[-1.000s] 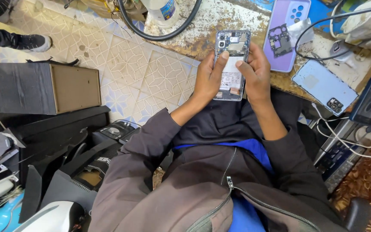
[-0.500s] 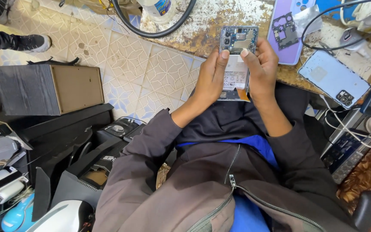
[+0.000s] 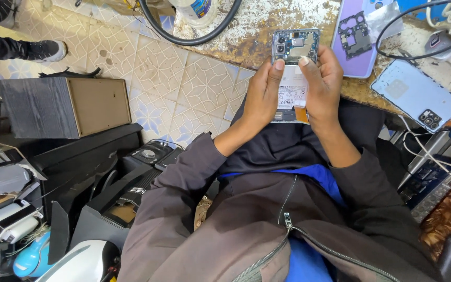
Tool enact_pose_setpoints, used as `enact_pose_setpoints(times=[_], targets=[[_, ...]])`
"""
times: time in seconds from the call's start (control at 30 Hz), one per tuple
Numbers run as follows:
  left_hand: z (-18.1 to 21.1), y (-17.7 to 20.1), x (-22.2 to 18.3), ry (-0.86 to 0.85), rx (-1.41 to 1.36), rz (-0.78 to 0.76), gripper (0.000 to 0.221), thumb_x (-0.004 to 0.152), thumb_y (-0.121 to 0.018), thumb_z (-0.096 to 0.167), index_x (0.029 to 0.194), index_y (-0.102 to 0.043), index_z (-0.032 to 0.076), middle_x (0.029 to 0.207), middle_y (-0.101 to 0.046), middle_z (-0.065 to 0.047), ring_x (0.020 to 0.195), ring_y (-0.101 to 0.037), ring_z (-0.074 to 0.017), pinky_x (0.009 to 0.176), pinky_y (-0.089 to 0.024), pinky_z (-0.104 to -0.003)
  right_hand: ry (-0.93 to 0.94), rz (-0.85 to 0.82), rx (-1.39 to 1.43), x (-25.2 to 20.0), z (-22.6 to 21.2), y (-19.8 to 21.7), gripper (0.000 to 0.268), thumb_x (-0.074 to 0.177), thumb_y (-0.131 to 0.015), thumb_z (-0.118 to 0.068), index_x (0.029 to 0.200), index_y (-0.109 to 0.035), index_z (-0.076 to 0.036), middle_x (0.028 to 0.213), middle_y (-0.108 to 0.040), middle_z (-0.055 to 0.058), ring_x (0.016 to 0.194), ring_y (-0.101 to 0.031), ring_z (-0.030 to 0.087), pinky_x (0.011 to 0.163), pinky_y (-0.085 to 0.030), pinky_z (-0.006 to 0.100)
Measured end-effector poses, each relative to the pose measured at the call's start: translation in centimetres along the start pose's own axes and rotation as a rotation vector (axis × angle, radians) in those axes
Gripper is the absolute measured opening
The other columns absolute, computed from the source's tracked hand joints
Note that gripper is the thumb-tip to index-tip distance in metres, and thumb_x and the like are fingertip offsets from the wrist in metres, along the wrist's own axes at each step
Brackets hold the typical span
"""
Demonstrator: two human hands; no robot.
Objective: Disassembling and inspecting the internal components of a smartphone using a screwdriver and prying tool.
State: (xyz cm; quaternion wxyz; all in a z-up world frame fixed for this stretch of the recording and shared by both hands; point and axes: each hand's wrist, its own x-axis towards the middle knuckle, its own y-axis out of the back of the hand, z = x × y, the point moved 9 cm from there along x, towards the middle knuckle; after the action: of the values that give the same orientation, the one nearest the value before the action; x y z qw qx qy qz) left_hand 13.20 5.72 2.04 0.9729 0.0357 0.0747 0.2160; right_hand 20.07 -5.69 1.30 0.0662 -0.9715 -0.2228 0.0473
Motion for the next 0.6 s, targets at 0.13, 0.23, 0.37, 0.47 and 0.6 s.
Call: enact_pose_setpoints(times=[0.13,0.23,0.37,0.47,0.6], targets=[[-0.1,0.6,0.5,-0.006,0.037,0.008,0.038,0.102,-0.043,0.049,0.091,-0.049,0.014,0.070,-0.036,0.005,0.064,-0.036,-0.0070,0.058,-0.030,-0.030,-0.002,-0.100,-0.044,0.2,-1.9,-0.9,0.043,0.109,-0.059,-0.039,0.137,-0.056,-0.006,0.118,-0.068,0.006,0.097,-0.069,0.017,0.078,-0.056,0.030],[-0.4,1.4,1.1,-0.002,0.078,0.036,0.039,0.099,-0.050,0.051,0.098,-0.059,0.013,0.065,-0.036,0.007,0.059,-0.035,-0.0050,0.054,-0.029,-0.028,0.012,-0.175,-0.083,-0.2,-3.1,-1.6,0.058,0.110,-0.058,-0.039,0.151,-0.040,-0.002,0.140,-0.056,0.015,0.124,-0.060,0.028,0.100,-0.055,0.038],[-0.1,2.2,1.4,-0.027,0.028,0.056,0.030,0.101,-0.055,0.043,0.104,-0.059,0.014,0.064,-0.049,0.007,0.055,-0.042,-0.0034,0.052,-0.032,-0.026,-0.094,-0.240,-0.161,-1.2,-3.1,-1.5,0.076,0.106,-0.060,-0.037,0.161,-0.019,-0.005,0.151,-0.050,0.023,0.134,-0.060,0.034,0.101,-0.057,0.043],[-0.1,1.9,1.5,-0.019,0.050,0.021,0.029,0.100,-0.058,0.040,0.104,-0.058,0.012,0.059,-0.049,0.006,0.050,-0.043,-0.0032,0.048,-0.031,-0.025,-0.109,-0.252,-0.249,-2.7,-3.1,-1.0,0.067,0.106,-0.059,-0.004,0.161,-0.020,-0.004,0.150,-0.051,0.022,0.128,-0.062,0.027,0.101,-0.056,0.036],[-0.5,1.6,1.6,-0.012,0.103,-0.002,0.034,0.100,-0.058,0.042,0.110,-0.059,0.010,0.055,-0.043,0.006,0.048,-0.040,-0.0048,0.048,-0.030,-0.026,-0.170,-0.255,-0.373,-4.6,-2.3,0.1,0.067,0.103,-0.063,-0.019,0.160,-0.027,-0.010,0.143,-0.050,0.017,0.113,-0.062,0.024,0.087,-0.054,0.034]])
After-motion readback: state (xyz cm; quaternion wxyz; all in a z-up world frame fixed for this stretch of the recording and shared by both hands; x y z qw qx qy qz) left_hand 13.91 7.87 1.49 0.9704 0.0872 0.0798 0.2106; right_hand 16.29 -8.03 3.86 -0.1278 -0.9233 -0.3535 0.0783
